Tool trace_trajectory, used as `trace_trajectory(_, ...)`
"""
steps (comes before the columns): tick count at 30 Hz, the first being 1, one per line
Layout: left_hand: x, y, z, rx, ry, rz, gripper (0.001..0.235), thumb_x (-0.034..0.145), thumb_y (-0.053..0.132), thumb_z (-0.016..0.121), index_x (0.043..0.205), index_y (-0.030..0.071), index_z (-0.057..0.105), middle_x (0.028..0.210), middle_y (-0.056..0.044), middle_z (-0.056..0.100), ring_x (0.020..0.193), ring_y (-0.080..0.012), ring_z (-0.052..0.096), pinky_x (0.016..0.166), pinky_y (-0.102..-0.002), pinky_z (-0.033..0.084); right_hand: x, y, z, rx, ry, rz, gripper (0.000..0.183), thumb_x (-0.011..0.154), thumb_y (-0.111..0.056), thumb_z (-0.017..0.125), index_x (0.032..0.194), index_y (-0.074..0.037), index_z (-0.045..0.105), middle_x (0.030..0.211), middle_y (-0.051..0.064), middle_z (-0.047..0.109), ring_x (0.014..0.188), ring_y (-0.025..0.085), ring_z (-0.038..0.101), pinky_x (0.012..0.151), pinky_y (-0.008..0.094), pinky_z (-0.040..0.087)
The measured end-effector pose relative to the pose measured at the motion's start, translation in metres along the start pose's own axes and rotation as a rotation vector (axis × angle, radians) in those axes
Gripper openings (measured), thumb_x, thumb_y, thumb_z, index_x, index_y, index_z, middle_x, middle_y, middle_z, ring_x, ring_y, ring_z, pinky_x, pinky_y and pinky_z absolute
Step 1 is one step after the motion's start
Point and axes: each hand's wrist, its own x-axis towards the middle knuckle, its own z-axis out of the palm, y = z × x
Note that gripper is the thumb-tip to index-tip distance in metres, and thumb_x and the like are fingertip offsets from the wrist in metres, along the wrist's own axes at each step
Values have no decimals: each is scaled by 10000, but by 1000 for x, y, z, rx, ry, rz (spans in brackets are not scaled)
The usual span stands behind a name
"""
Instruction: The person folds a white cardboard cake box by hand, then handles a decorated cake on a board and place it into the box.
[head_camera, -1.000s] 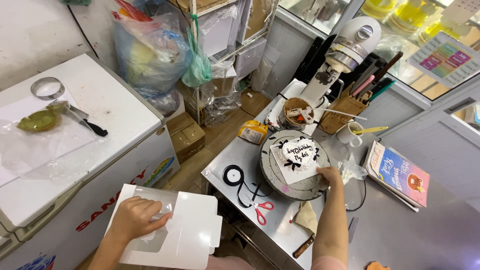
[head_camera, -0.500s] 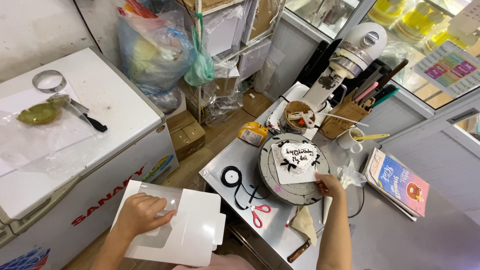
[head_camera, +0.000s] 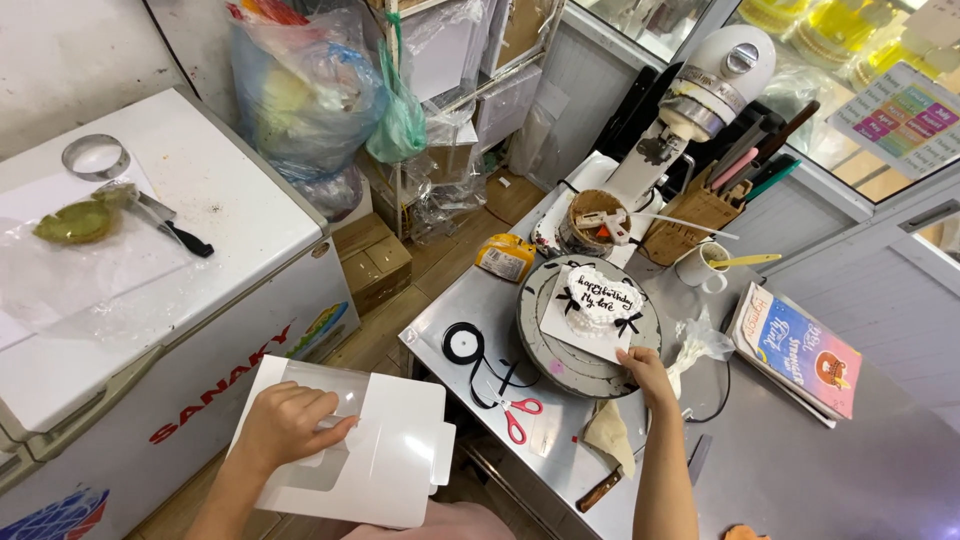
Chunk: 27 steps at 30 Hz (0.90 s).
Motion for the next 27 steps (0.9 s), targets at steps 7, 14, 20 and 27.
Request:
trace_trajectory(7, 0, -1, -1, 7, -1, 8, 410, 752, 414, 796, 529, 124, 613, 411, -29, 603, 360, -192, 570, 428, -332, 465, -35, -31, 26, 232, 156, -23, 167, 936, -256, 684, 834, -127, 654, 746, -110, 522, 709, 31, 415, 657, 217, 333)
trace_trajectory(14, -3, -6, 1, 7, -12, -12, 432, 757, 429, 799, 508, 129, 614, 403, -26, 604, 347, -183, 573, 415, -328, 467, -16, 7, 13, 270, 170, -20, 179, 998, -238, 696, 895, -98, 651, 792, -61, 555, 741, 74, 456, 661, 240, 351)
trace_trajectory(20, -4, -5, 1, 18, 4, -23, 421, 754, 421, 799, 515, 124, 623, 401, -27, 606, 344, -184, 569, 416, -331, 468, -29, -37, 14, 405, 10, 323, 140, 1030, -190, 532, 1023, -50, 531, 1008, 100, 767, 1058, 262, 697, 793, 343, 551)
trace_trajectory(27, 12, -2, 5, -11, 11, 4, 419, 759, 415, 797, 524, 124, 608, 415, -29, 599, 360, -189, 569, 425, -332, 466, -21, -50, 44, 785, -92, 288, 233, 992, -53, 544, 1216, -2, 503, 1320, 189, 582, 1170, 322, 660, 1003, 441, 510)
